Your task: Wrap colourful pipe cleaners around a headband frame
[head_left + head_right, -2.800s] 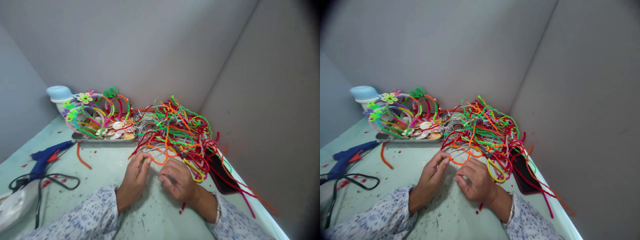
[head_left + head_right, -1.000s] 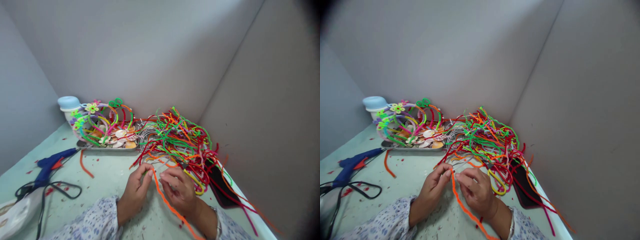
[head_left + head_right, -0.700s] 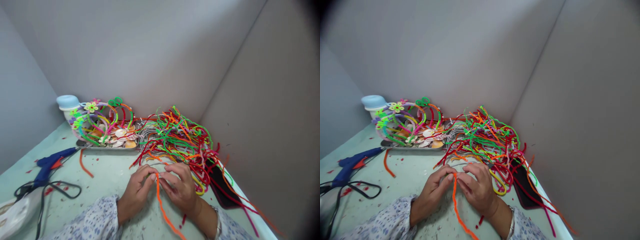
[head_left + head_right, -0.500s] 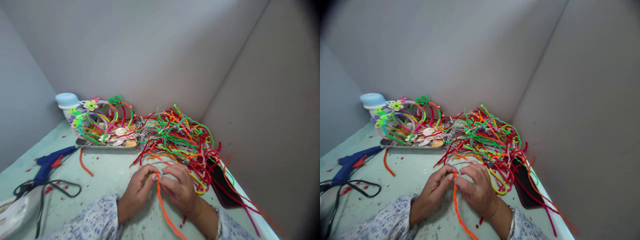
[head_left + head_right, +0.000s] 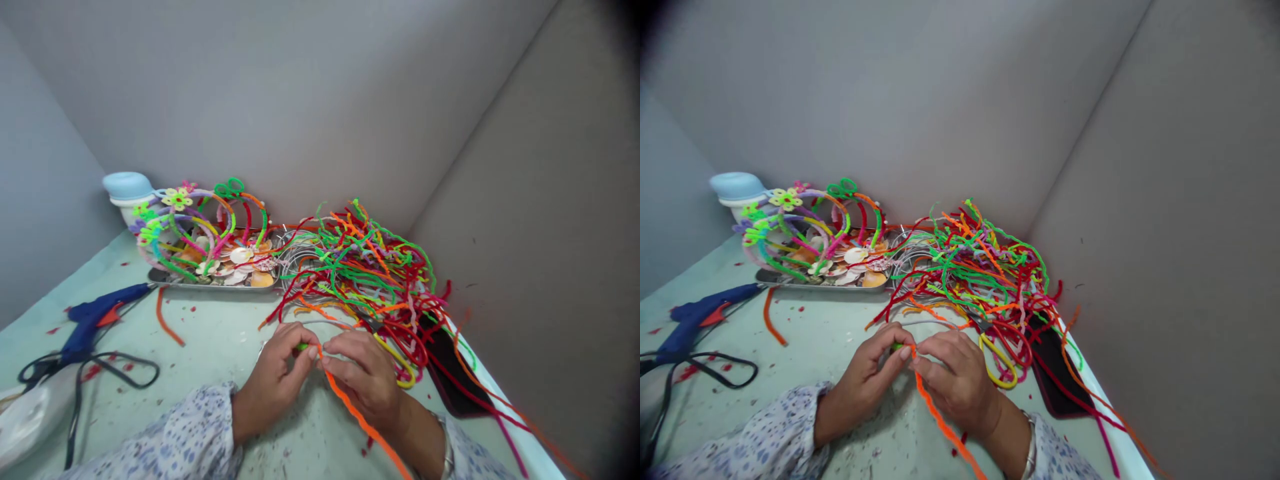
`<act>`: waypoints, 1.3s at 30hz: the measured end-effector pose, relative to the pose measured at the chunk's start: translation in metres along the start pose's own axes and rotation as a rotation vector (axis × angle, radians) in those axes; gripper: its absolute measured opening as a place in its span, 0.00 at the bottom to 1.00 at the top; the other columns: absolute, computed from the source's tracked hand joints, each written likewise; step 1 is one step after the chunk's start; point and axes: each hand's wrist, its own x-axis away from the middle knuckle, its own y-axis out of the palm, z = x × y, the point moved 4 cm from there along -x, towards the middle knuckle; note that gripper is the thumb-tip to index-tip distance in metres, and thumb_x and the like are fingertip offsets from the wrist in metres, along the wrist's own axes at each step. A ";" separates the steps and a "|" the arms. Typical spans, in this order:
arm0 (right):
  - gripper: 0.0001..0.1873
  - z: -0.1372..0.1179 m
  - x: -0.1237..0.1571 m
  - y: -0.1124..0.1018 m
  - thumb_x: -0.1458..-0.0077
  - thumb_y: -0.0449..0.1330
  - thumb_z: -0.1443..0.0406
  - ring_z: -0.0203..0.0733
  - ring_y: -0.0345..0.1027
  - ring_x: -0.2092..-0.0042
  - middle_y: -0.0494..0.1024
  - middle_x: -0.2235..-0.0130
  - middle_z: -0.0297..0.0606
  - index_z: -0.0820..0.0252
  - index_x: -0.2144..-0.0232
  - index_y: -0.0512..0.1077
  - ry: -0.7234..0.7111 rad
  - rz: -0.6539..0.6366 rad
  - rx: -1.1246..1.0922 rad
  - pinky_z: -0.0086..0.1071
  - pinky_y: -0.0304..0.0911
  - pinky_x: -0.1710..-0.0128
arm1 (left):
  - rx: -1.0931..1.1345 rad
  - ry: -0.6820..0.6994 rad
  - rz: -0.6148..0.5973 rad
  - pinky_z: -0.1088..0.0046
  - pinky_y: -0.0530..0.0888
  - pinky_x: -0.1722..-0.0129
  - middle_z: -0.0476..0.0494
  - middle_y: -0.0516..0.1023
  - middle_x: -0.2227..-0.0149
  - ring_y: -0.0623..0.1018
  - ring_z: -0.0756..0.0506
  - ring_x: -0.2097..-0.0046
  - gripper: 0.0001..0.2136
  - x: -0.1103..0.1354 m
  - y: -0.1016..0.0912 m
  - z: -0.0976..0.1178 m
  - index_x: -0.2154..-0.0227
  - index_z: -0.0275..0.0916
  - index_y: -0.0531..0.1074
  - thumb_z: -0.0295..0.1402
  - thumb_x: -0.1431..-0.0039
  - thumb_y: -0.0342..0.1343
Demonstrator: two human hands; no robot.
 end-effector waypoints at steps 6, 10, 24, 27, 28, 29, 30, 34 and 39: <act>0.13 0.001 0.003 0.000 0.44 0.57 0.73 0.41 0.72 0.60 0.78 0.63 0.39 0.55 0.57 0.70 0.007 -0.017 -0.020 0.36 0.69 0.62 | -0.053 0.034 0.006 0.70 0.64 0.60 0.47 0.70 0.70 0.70 0.46 0.64 0.07 -0.001 -0.001 0.003 0.68 0.39 0.68 0.32 0.37 0.47; 0.13 0.002 0.006 0.002 0.43 0.57 0.72 0.41 0.71 0.58 0.77 0.61 0.40 0.55 0.56 0.70 0.029 -0.043 -0.031 0.37 0.69 0.60 | -0.076 0.060 0.009 0.69 0.63 0.59 0.47 0.70 0.69 0.70 0.46 0.63 0.07 -0.002 -0.001 0.004 0.68 0.38 0.69 0.32 0.37 0.47; 0.11 0.001 0.001 -0.001 0.42 0.56 0.73 0.38 0.71 0.63 0.76 0.63 0.38 0.56 0.58 0.68 0.108 0.018 -0.148 0.32 0.69 0.65 | -0.137 0.130 -0.007 0.67 0.62 0.59 0.47 0.69 0.70 0.68 0.46 0.64 0.08 -0.002 -0.001 0.009 0.69 0.38 0.68 0.31 0.36 0.47; 0.05 0.001 -0.002 0.000 0.41 0.55 0.71 0.38 0.71 0.65 0.75 0.67 0.38 0.58 0.63 0.68 0.157 0.051 -0.150 0.31 0.69 0.67 | -0.149 0.158 -0.015 0.67 0.62 0.59 0.47 0.69 0.70 0.68 0.46 0.64 0.08 -0.002 0.000 0.009 0.69 0.38 0.68 0.30 0.36 0.47; 0.03 0.001 -0.002 0.001 0.40 0.55 0.69 0.38 0.71 0.66 0.75 0.67 0.38 0.58 0.64 0.68 0.184 0.054 -0.148 0.31 0.69 0.67 | -0.155 0.165 -0.015 0.67 0.62 0.59 0.47 0.69 0.69 0.68 0.46 0.64 0.08 -0.002 0.000 0.009 0.69 0.38 0.68 0.30 0.36 0.46; 0.02 0.002 -0.002 0.002 0.40 0.56 0.69 0.39 0.71 0.66 0.75 0.67 0.38 0.58 0.65 0.68 0.212 0.053 -0.148 0.31 0.69 0.67 | -0.163 0.167 -0.012 0.66 0.62 0.59 0.47 0.69 0.69 0.68 0.46 0.63 0.08 -0.002 0.000 0.008 0.68 0.38 0.68 0.30 0.36 0.46; 0.02 0.003 -0.001 0.003 0.41 0.57 0.69 0.39 0.71 0.66 0.75 0.67 0.38 0.58 0.65 0.68 0.238 0.050 -0.151 0.32 0.69 0.67 | -0.168 0.170 -0.010 0.66 0.62 0.58 0.47 0.69 0.69 0.68 0.46 0.63 0.07 -0.002 0.000 0.008 0.68 0.38 0.68 0.30 0.36 0.46; 0.06 0.006 0.004 0.008 0.44 0.59 0.72 0.39 0.71 0.64 0.75 0.67 0.37 0.57 0.64 0.68 0.310 0.053 -0.201 0.32 0.68 0.65 | -0.198 0.154 0.011 0.65 0.61 0.59 0.47 0.69 0.69 0.67 0.45 0.64 0.07 -0.002 0.000 0.003 0.68 0.38 0.67 0.31 0.36 0.47; 0.05 0.012 0.005 0.012 0.44 0.61 0.68 0.37 0.69 0.67 0.73 0.69 0.32 0.56 0.68 0.67 0.567 0.047 -0.303 0.30 0.65 0.66 | -0.196 0.168 0.015 0.65 0.61 0.59 0.47 0.69 0.69 0.68 0.45 0.64 0.07 -0.003 0.000 0.002 0.69 0.38 0.67 0.31 0.36 0.47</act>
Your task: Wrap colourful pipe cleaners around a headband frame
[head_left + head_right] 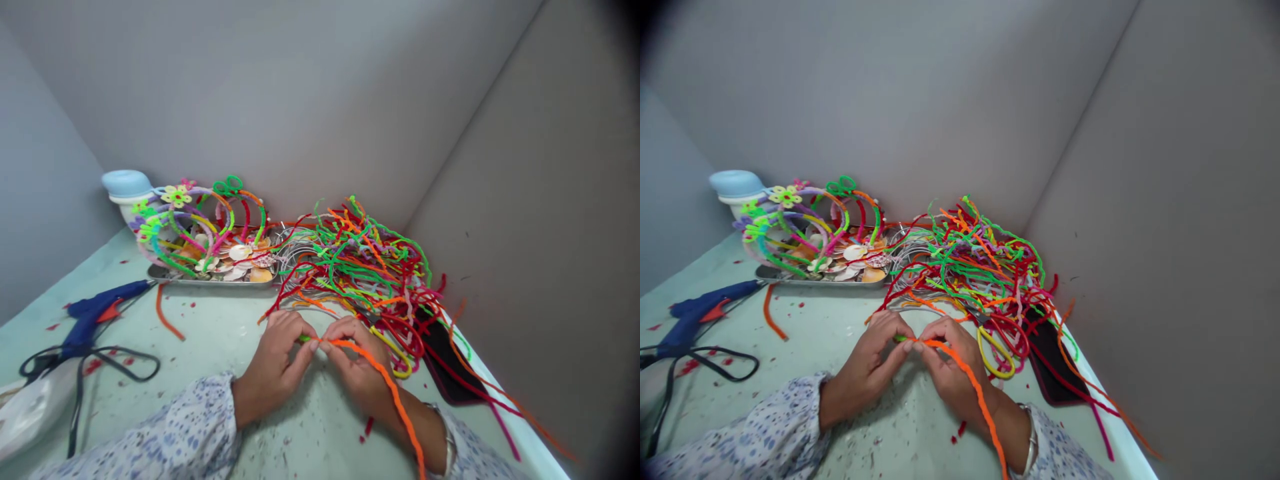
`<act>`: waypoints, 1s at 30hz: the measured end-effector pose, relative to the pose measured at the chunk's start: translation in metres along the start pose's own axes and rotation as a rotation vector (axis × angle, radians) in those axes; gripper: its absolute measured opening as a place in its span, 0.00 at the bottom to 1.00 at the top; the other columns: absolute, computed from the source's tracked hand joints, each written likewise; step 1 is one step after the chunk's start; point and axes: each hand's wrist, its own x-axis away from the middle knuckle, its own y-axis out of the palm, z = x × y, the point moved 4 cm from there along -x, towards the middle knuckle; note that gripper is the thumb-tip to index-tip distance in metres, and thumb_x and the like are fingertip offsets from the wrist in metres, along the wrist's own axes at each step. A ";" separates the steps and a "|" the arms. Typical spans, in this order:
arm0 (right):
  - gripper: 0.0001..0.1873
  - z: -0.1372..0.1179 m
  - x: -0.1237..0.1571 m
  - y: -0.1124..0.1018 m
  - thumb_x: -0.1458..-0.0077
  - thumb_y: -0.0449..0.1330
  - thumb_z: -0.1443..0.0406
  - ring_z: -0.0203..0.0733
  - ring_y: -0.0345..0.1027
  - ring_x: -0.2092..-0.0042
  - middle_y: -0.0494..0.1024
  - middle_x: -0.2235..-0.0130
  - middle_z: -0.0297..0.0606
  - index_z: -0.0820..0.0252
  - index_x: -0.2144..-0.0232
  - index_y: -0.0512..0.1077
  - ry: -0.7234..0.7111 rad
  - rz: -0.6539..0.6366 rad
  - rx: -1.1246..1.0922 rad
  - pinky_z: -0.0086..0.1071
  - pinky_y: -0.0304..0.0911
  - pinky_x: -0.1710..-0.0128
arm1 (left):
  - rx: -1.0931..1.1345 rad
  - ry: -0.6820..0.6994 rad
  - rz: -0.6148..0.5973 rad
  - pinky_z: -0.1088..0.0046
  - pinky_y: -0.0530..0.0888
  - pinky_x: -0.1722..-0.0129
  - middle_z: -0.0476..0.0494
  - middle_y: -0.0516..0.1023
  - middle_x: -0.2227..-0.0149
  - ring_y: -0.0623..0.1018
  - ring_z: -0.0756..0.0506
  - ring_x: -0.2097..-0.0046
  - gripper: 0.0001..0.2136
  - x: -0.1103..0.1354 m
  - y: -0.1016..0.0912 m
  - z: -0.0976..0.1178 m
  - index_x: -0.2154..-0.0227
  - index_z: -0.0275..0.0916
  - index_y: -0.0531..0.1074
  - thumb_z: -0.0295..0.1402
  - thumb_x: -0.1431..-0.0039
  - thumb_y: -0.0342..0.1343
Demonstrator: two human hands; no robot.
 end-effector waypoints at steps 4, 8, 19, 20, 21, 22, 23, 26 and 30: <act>0.03 0.001 -0.002 0.000 0.44 0.59 0.66 0.36 0.67 0.67 0.71 0.70 0.31 0.57 0.69 0.67 0.230 -0.076 -0.046 0.28 0.63 0.66 | -0.005 0.006 -0.014 0.65 0.61 0.59 0.47 0.69 0.69 0.67 0.46 0.64 0.07 0.001 0.000 0.001 0.69 0.38 0.66 0.31 0.36 0.47; 0.03 0.003 -0.004 -0.001 0.46 0.59 0.67 0.35 0.65 0.67 0.70 0.69 0.30 0.57 0.70 0.67 0.330 -0.129 -0.122 0.27 0.62 0.65 | -0.011 0.008 -0.029 0.64 0.61 0.58 0.47 0.68 0.69 0.67 0.45 0.64 0.07 0.001 0.000 0.001 0.69 0.39 0.66 0.31 0.36 0.46; 0.07 0.005 -0.011 0.000 0.44 0.55 0.68 0.39 0.68 0.61 0.75 0.64 0.33 0.56 0.67 0.73 0.435 -0.254 -0.188 0.32 0.61 0.55 | -0.043 0.040 -0.039 0.63 0.62 0.58 0.47 0.69 0.68 0.68 0.45 0.63 0.02 0.000 0.000 0.000 0.68 0.39 0.66 0.30 0.40 0.49; 0.06 0.005 -0.011 0.000 0.44 0.55 0.68 0.39 0.68 0.61 0.75 0.64 0.33 0.56 0.67 0.73 0.445 -0.253 -0.183 0.32 0.61 0.55 | -0.044 0.042 -0.043 0.63 0.62 0.58 0.47 0.69 0.68 0.68 0.45 0.63 0.02 0.000 0.000 0.000 0.68 0.39 0.66 0.30 0.40 0.49; 0.06 0.006 -0.012 0.000 0.45 0.56 0.67 0.39 0.68 0.61 0.75 0.64 0.33 0.56 0.68 0.73 0.449 -0.251 -0.182 0.32 0.61 0.56 | -0.045 0.045 -0.044 0.63 0.62 0.59 0.46 0.69 0.68 0.68 0.45 0.63 0.02 0.000 0.001 0.000 0.68 0.39 0.66 0.30 0.40 0.49; 0.05 0.006 -0.012 0.000 0.45 0.56 0.66 0.39 0.68 0.61 0.75 0.65 0.33 0.57 0.69 0.73 0.451 -0.253 -0.184 0.32 0.61 0.56 | -0.048 0.047 -0.044 0.63 0.63 0.59 0.46 0.69 0.68 0.68 0.44 0.63 0.02 0.000 0.001 0.000 0.68 0.39 0.66 0.30 0.40 0.49; 0.05 0.006 -0.011 0.000 0.45 0.56 0.66 0.39 0.68 0.62 0.75 0.65 0.33 0.57 0.70 0.73 0.453 -0.257 -0.187 0.31 0.62 0.57 | -0.051 0.049 -0.045 0.63 0.63 0.59 0.46 0.69 0.68 0.68 0.44 0.63 0.02 0.000 0.001 0.000 0.68 0.39 0.66 0.30 0.41 0.50; 0.05 0.009 -0.010 0.001 0.46 0.55 0.67 0.38 0.68 0.63 0.75 0.67 0.33 0.58 0.70 0.72 0.458 -0.258 -0.212 0.30 0.62 0.59 | -0.060 0.050 -0.047 0.63 0.63 0.58 0.46 0.69 0.68 0.68 0.44 0.63 0.01 0.001 0.002 0.001 0.68 0.39 0.66 0.29 0.42 0.50; 0.05 0.010 -0.009 0.003 0.47 0.56 0.67 0.39 0.68 0.64 0.74 0.68 0.32 0.58 0.71 0.72 0.484 -0.243 -0.226 0.30 0.63 0.60 | -0.069 0.056 -0.051 0.63 0.63 0.59 0.46 0.69 0.68 0.68 0.44 0.63 0.02 0.000 0.003 0.002 0.68 0.39 0.67 0.27 0.43 0.51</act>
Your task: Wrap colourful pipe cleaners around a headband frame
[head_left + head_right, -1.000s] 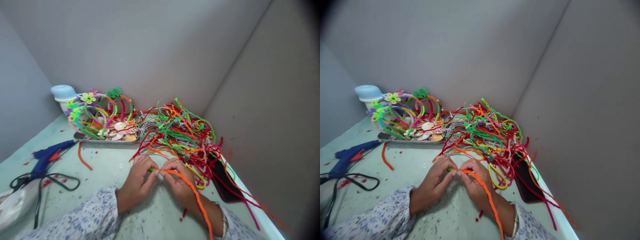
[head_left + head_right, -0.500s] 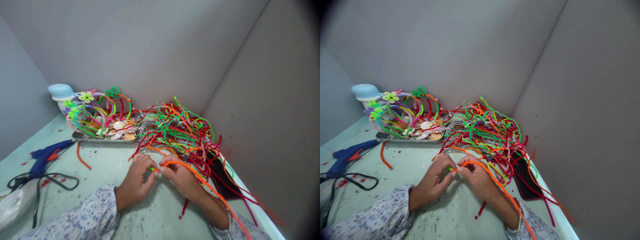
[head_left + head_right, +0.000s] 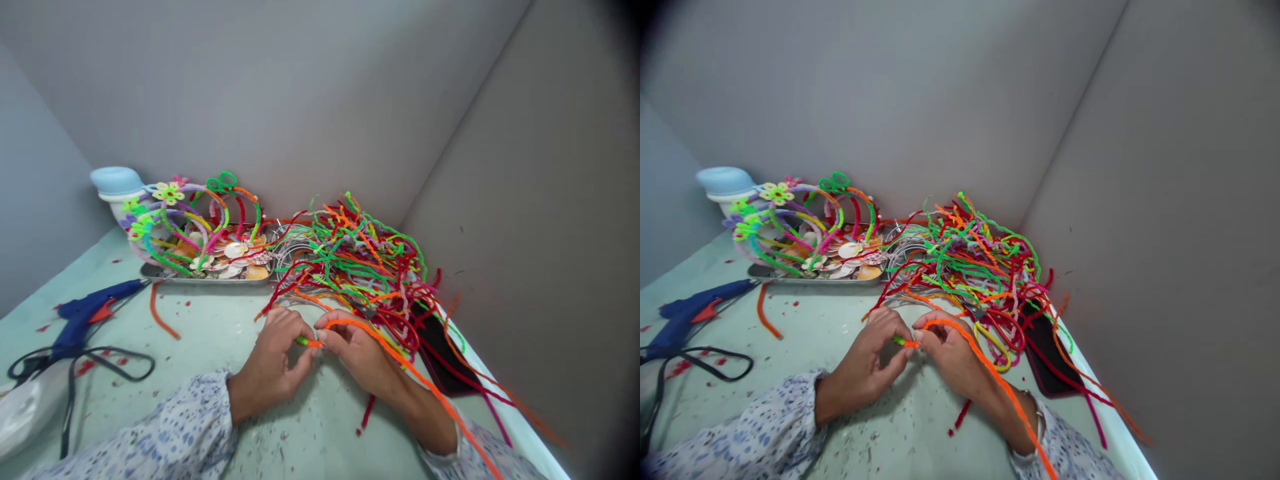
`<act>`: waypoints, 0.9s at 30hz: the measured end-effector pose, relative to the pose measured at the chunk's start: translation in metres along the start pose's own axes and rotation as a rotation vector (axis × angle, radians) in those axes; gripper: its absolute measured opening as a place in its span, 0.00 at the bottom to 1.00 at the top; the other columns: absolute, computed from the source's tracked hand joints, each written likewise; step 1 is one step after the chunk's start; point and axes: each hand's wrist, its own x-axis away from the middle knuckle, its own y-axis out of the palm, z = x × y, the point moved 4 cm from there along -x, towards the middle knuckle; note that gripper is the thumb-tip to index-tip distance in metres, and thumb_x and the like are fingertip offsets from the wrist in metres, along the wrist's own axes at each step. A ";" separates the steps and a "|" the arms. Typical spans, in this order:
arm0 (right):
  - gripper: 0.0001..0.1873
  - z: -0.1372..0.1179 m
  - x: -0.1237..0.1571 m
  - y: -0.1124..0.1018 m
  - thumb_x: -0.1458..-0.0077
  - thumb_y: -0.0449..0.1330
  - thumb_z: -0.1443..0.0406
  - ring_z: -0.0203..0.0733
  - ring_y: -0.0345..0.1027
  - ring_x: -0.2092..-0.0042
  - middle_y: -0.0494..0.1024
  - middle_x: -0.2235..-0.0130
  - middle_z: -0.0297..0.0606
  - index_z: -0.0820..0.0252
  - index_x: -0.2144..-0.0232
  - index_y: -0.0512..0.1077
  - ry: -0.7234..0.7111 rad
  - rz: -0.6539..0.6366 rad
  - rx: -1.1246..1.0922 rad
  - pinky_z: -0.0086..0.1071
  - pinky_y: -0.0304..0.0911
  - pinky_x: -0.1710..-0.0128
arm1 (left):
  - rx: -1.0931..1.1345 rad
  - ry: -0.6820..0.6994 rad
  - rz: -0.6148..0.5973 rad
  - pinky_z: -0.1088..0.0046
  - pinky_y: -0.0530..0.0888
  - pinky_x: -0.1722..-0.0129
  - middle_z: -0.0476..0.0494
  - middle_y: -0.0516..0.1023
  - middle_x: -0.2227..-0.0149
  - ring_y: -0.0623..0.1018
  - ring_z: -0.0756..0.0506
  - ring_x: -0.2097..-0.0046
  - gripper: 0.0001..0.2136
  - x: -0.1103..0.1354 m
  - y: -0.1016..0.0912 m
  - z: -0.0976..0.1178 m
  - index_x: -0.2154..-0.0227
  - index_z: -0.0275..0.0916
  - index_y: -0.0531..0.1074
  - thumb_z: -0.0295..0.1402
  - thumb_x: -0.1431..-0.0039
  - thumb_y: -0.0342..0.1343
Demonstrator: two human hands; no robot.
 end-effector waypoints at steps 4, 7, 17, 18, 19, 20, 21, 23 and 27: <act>0.10 0.006 0.001 -0.001 0.46 0.58 0.62 0.39 0.69 0.68 0.74 0.71 0.33 0.60 0.62 0.73 0.062 0.121 0.005 0.31 0.65 0.65 | 0.006 -0.015 0.006 0.63 0.64 0.58 0.47 0.70 0.68 0.68 0.45 0.63 0.02 0.000 0.000 0.000 0.69 0.39 0.66 0.27 0.43 0.51; 0.09 0.008 0.003 -0.002 0.46 0.59 0.60 0.40 0.69 0.67 0.75 0.70 0.36 0.61 0.67 0.72 -0.044 0.203 0.080 0.32 0.65 0.64 | 0.010 -0.051 0.022 0.64 0.64 0.58 0.47 0.70 0.69 0.69 0.45 0.63 0.01 0.001 0.000 -0.001 0.69 0.40 0.66 0.28 0.43 0.51; 0.08 -0.008 0.015 -0.002 0.46 0.58 0.72 0.43 0.69 0.59 0.75 0.64 0.38 0.57 0.64 0.69 -0.607 0.189 0.295 0.38 0.66 0.58 | 0.051 -0.168 0.100 0.68 0.66 0.60 0.49 0.71 0.69 0.70 0.46 0.64 0.02 0.001 -0.001 -0.010 0.70 0.40 0.67 0.30 0.42 0.52; 0.09 -0.009 0.014 -0.001 0.46 0.58 0.73 0.43 0.69 0.59 0.75 0.64 0.39 0.56 0.63 0.70 -0.625 0.181 0.315 0.38 0.66 0.58 | 0.055 -0.168 0.100 0.68 0.66 0.60 0.49 0.71 0.69 0.70 0.46 0.64 0.02 0.001 -0.001 -0.010 0.70 0.40 0.67 0.30 0.42 0.52; 0.10 -0.009 0.014 0.000 0.46 0.58 0.73 0.43 0.69 0.58 0.75 0.63 0.39 0.56 0.62 0.70 -0.634 0.178 0.334 0.38 0.66 0.58 | 0.058 -0.169 0.103 0.68 0.66 0.61 0.48 0.71 0.69 0.70 0.46 0.64 0.02 0.001 -0.001 -0.010 0.70 0.40 0.67 0.30 0.41 0.52; 0.11 -0.009 0.013 0.000 0.46 0.58 0.74 0.43 0.69 0.58 0.75 0.63 0.39 0.56 0.62 0.71 -0.638 0.178 0.349 0.38 0.66 0.57 | 0.062 -0.169 0.104 0.68 0.66 0.61 0.48 0.71 0.69 0.70 0.46 0.64 0.03 0.002 -0.001 -0.011 0.70 0.40 0.67 0.31 0.41 0.52; 0.11 -0.009 0.013 0.000 0.46 0.58 0.74 0.42 0.69 0.58 0.76 0.63 0.39 0.56 0.61 0.71 -0.640 0.179 0.360 0.38 0.66 0.58 | 0.067 -0.171 0.103 0.68 0.66 0.60 0.48 0.71 0.69 0.70 0.46 0.64 0.03 0.002 -0.001 -0.011 0.69 0.40 0.68 0.31 0.41 0.52; 0.11 -0.008 0.013 0.001 0.46 0.58 0.74 0.42 0.69 0.59 0.76 0.63 0.39 0.57 0.61 0.72 -0.645 0.188 0.375 0.38 0.67 0.58 | 0.080 -0.170 0.096 0.68 0.65 0.60 0.48 0.71 0.69 0.70 0.46 0.63 0.04 0.002 -0.001 -0.011 0.69 0.40 0.68 0.32 0.40 0.52; 0.11 -0.009 0.014 0.001 0.46 0.58 0.74 0.42 0.70 0.60 0.77 0.64 0.38 0.56 0.62 0.72 -0.653 0.221 0.398 0.38 0.67 0.59 | 0.118 -0.149 0.065 0.67 0.65 0.59 0.47 0.71 0.67 0.69 0.45 0.62 0.05 0.002 -0.003 -0.009 0.67 0.39 0.68 0.33 0.38 0.49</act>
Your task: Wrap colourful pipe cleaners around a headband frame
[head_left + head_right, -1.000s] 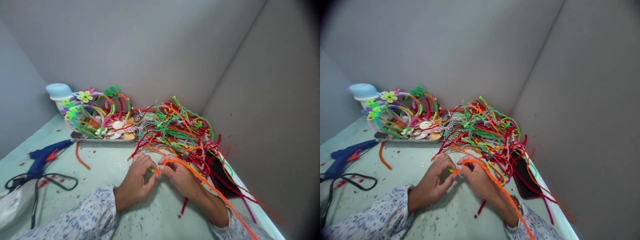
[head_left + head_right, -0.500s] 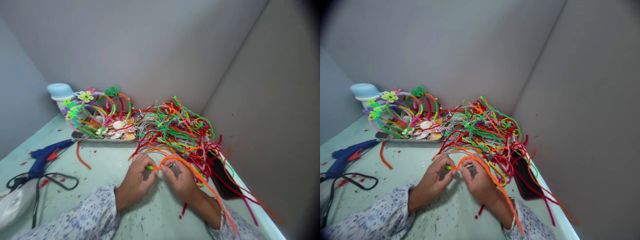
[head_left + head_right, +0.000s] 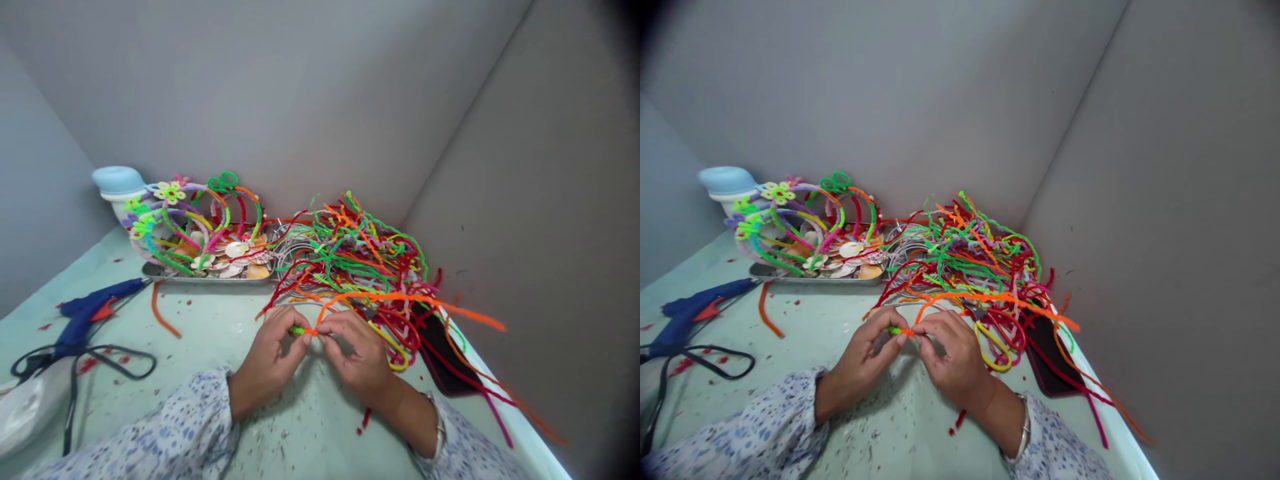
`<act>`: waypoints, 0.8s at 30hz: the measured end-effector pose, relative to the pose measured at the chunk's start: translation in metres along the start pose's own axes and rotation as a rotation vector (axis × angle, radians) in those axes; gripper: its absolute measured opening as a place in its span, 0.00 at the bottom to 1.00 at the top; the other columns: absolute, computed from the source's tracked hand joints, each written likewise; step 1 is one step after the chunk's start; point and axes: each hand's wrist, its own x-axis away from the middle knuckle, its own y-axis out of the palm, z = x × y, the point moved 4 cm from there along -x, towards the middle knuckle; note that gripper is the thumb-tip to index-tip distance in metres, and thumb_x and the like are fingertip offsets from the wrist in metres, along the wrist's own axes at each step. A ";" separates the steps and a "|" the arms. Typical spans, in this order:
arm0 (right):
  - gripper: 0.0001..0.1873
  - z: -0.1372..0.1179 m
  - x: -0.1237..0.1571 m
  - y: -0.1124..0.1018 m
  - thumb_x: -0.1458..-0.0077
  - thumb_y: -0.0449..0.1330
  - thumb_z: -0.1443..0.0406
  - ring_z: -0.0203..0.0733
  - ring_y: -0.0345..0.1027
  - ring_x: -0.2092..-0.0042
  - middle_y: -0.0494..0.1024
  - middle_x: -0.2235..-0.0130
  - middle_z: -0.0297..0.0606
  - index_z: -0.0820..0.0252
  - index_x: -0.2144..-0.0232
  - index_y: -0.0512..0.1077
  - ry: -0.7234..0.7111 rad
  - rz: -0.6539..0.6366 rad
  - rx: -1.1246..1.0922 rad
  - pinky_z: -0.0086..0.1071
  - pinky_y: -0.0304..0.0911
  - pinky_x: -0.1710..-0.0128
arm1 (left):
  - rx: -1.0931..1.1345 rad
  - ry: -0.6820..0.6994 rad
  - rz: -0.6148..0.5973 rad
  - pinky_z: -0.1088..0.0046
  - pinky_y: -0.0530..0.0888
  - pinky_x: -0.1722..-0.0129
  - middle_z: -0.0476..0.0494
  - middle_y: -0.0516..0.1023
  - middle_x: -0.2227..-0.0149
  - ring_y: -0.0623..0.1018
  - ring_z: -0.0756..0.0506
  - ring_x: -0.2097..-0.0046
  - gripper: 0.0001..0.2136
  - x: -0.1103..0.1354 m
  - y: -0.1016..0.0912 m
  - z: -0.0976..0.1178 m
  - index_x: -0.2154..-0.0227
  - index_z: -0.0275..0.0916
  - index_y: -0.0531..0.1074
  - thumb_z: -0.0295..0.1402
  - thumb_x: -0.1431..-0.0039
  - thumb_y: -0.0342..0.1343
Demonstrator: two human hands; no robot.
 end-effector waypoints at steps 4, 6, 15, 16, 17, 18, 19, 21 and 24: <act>0.11 -0.001 -0.001 0.000 0.45 0.57 0.73 0.43 0.71 0.60 0.78 0.64 0.38 0.55 0.62 0.73 0.018 0.006 0.013 0.38 0.68 0.59 | 0.008 -0.003 0.002 0.67 0.65 0.59 0.47 0.71 0.67 0.69 0.45 0.62 0.05 0.000 -0.001 0.001 0.67 0.39 0.68 0.33 0.38 0.48; 0.11 -0.002 -0.001 0.000 0.44 0.56 0.73 0.43 0.71 0.60 0.78 0.64 0.39 0.55 0.61 0.73 0.022 0.002 0.016 0.38 0.68 0.59 | 0.011 -0.010 0.006 0.66 0.65 0.58 0.47 0.71 0.67 0.69 0.45 0.62 0.05 0.000 -0.001 0.001 0.67 0.39 0.68 0.33 0.38 0.48; 0.11 0.000 0.000 0.001 0.42 0.55 0.72 0.42 0.71 0.59 0.77 0.63 0.39 0.55 0.60 0.73 0.028 -0.023 0.018 0.38 0.68 0.59 | 0.027 -0.018 0.014 0.66 0.65 0.59 0.46 0.71 0.67 0.69 0.45 0.62 0.06 0.000 -0.001 -0.001 0.67 0.39 0.68 0.33 0.37 0.48; 0.11 0.000 0.000 0.001 0.42 0.55 0.72 0.42 0.71 0.59 0.77 0.63 0.39 0.55 0.60 0.73 0.030 -0.020 0.020 0.37 0.68 0.59 | 0.027 -0.017 0.016 0.67 0.65 0.59 0.46 0.71 0.67 0.69 0.45 0.62 0.06 0.000 -0.001 -0.001 0.67 0.39 0.68 0.33 0.37 0.48; 0.10 0.000 0.000 0.001 0.42 0.56 0.72 0.42 0.71 0.59 0.77 0.63 0.39 0.56 0.60 0.73 0.032 -0.017 0.023 0.37 0.68 0.59 | 0.028 -0.017 0.018 0.67 0.65 0.59 0.46 0.71 0.67 0.69 0.45 0.62 0.06 0.000 -0.001 -0.001 0.67 0.40 0.68 0.33 0.37 0.48; 0.10 0.000 0.000 0.001 0.42 0.56 0.72 0.42 0.71 0.59 0.77 0.63 0.39 0.56 0.60 0.73 0.032 -0.012 0.027 0.37 0.68 0.59 | 0.028 -0.018 0.018 0.67 0.65 0.59 0.46 0.71 0.67 0.69 0.45 0.62 0.06 0.000 -0.001 -0.001 0.67 0.40 0.68 0.33 0.37 0.48; 0.10 0.000 0.000 0.001 0.42 0.56 0.71 0.42 0.71 0.59 0.77 0.63 0.39 0.56 0.60 0.73 0.031 -0.009 0.032 0.37 0.68 0.59 | 0.028 -0.020 0.019 0.67 0.65 0.59 0.46 0.71 0.67 0.69 0.45 0.62 0.06 0.000 -0.001 -0.001 0.67 0.40 0.68 0.33 0.37 0.48; 0.09 0.000 0.000 0.000 0.42 0.56 0.71 0.42 0.71 0.59 0.77 0.63 0.39 0.56 0.60 0.73 0.022 -0.005 0.042 0.37 0.69 0.59 | 0.026 -0.023 0.017 0.67 0.65 0.59 0.46 0.71 0.67 0.69 0.45 0.62 0.06 0.000 -0.001 -0.001 0.67 0.40 0.68 0.33 0.37 0.48; 0.09 0.000 -0.001 0.000 0.41 0.56 0.71 0.42 0.71 0.59 0.77 0.63 0.39 0.55 0.61 0.73 0.015 -0.007 0.056 0.37 0.69 0.59 | 0.023 -0.020 0.019 0.67 0.65 0.59 0.46 0.71 0.67 0.69 0.45 0.62 0.06 0.000 0.000 -0.001 0.67 0.40 0.68 0.33 0.37 0.48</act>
